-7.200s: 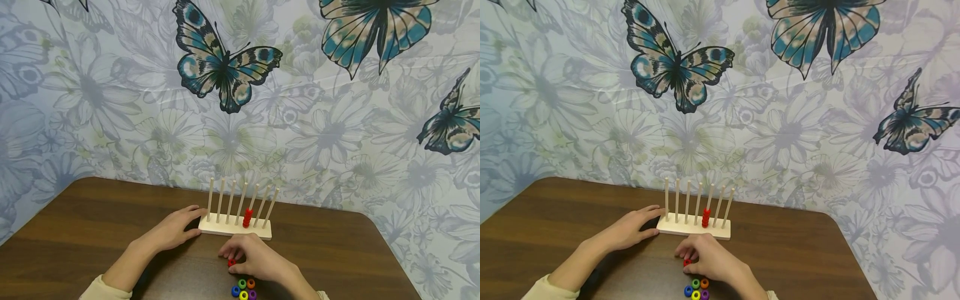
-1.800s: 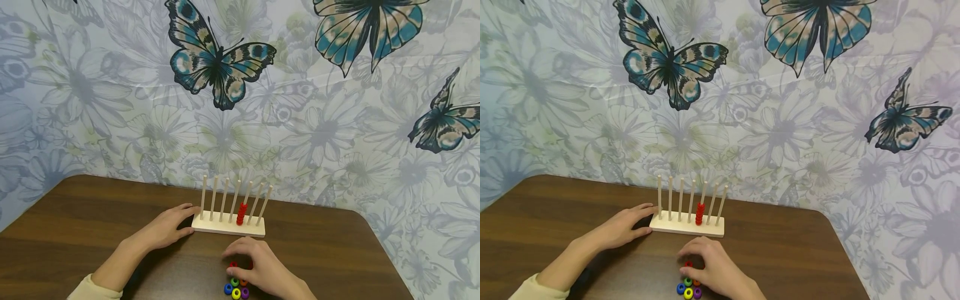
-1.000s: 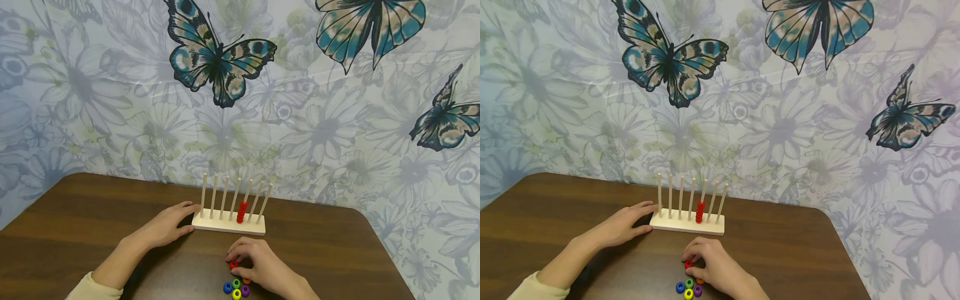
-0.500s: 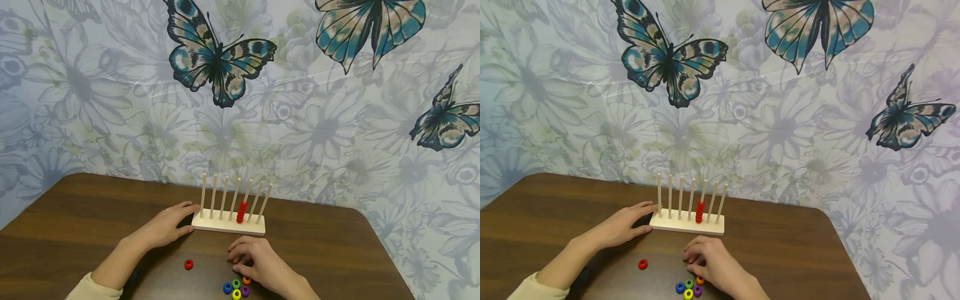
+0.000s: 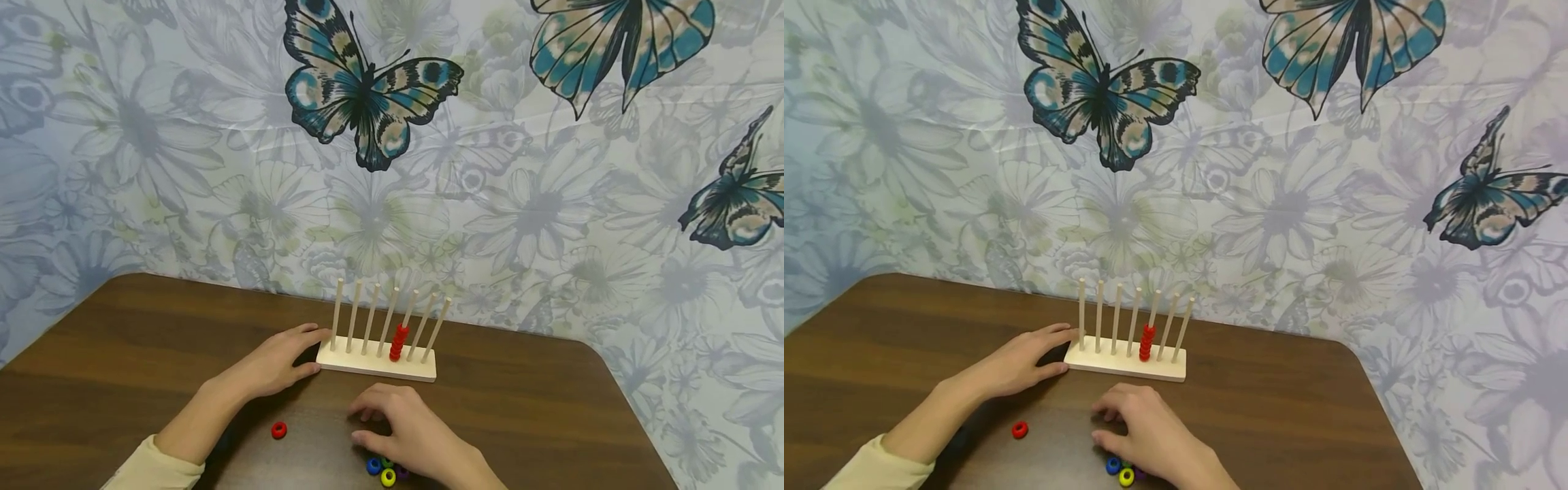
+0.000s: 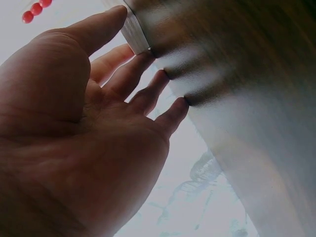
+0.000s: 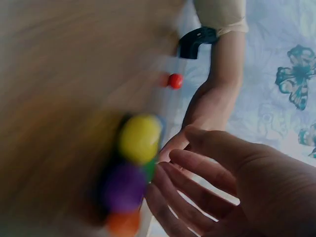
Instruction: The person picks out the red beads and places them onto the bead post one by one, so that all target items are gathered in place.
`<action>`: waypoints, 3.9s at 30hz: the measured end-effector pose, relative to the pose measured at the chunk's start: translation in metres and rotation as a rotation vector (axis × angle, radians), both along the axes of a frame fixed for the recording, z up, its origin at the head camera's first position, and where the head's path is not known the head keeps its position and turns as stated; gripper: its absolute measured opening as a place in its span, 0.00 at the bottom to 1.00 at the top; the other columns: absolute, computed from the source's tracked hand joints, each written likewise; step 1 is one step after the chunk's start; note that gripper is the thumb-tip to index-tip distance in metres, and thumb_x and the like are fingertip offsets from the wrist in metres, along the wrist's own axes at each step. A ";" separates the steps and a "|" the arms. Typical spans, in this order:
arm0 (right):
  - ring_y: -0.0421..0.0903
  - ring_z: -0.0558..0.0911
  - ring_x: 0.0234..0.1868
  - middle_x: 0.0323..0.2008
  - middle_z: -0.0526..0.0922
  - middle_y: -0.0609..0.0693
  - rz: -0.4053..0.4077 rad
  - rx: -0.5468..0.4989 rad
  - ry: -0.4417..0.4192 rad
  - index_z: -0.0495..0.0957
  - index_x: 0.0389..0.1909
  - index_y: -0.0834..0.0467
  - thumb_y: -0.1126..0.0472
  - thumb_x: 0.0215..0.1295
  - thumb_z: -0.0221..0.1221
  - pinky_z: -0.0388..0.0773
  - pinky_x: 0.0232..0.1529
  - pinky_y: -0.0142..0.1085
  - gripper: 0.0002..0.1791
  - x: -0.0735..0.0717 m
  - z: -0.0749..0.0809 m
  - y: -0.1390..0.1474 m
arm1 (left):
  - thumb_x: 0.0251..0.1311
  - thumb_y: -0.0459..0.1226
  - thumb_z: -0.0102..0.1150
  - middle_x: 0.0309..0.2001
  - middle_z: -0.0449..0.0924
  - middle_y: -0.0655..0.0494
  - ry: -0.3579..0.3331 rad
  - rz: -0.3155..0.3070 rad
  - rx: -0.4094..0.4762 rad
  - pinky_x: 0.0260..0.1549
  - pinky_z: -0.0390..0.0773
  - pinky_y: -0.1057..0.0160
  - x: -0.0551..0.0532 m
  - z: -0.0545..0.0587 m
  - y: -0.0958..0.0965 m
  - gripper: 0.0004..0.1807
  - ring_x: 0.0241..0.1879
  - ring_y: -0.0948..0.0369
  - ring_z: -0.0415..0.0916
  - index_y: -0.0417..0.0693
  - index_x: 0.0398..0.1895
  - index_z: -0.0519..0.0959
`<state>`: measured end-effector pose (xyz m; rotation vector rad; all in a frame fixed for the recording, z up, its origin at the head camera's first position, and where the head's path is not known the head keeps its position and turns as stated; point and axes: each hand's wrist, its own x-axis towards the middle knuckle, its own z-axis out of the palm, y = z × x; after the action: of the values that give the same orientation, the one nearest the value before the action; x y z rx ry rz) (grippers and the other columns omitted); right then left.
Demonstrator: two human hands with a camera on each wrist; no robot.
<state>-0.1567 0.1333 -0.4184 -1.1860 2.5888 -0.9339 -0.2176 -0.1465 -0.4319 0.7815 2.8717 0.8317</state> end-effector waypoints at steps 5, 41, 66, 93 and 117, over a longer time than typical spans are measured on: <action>0.30 0.84 0.45 0.48 0.89 0.42 -0.029 0.015 0.030 0.87 0.53 0.54 0.56 0.71 0.70 0.82 0.47 0.24 0.13 0.001 0.010 -0.028 | 0.71 0.40 0.68 0.75 0.68 0.33 -0.007 -0.003 0.005 0.64 0.75 0.32 0.001 0.002 -0.004 0.32 0.72 0.34 0.68 0.44 0.76 0.72; 0.19 0.75 0.30 0.29 0.83 0.35 -0.053 0.086 0.177 0.91 0.33 0.49 0.61 0.59 0.78 0.69 0.33 0.10 0.06 0.009 0.003 -0.111 | 0.71 0.39 0.67 0.75 0.67 0.31 -0.021 -0.019 0.035 0.62 0.76 0.32 0.001 0.003 -0.001 0.31 0.71 0.34 0.70 0.45 0.75 0.72; 0.41 0.88 0.38 0.39 0.88 0.44 -0.433 -0.385 0.236 0.91 0.41 0.54 0.69 0.60 0.76 0.90 0.45 0.42 0.10 -0.037 0.095 0.005 | 0.69 0.38 0.69 0.72 0.72 0.33 0.055 -0.012 0.001 0.63 0.76 0.33 -0.003 -0.003 0.002 0.30 0.70 0.36 0.72 0.46 0.73 0.75; 0.42 0.87 0.41 0.42 0.91 0.47 -0.491 -0.451 0.642 0.91 0.44 0.56 0.66 0.60 0.76 0.82 0.47 0.32 0.11 -0.061 0.081 0.020 | 0.70 0.39 0.69 0.73 0.71 0.35 0.045 0.010 -0.014 0.64 0.75 0.33 0.000 -0.003 0.000 0.31 0.72 0.36 0.70 0.46 0.74 0.74; 0.44 0.86 0.47 0.48 0.91 0.46 -0.482 -0.325 0.495 0.88 0.55 0.53 0.60 0.61 0.77 0.83 0.49 0.44 0.21 -0.062 0.077 0.027 | 0.70 0.40 0.69 0.74 0.70 0.35 0.018 0.014 -0.019 0.64 0.75 0.33 0.000 -0.001 0.000 0.31 0.72 0.37 0.69 0.47 0.74 0.74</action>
<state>-0.2185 0.1599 -0.3418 -0.9632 3.3155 -1.3368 -0.2173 -0.1469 -0.4334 0.7712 2.8999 0.8023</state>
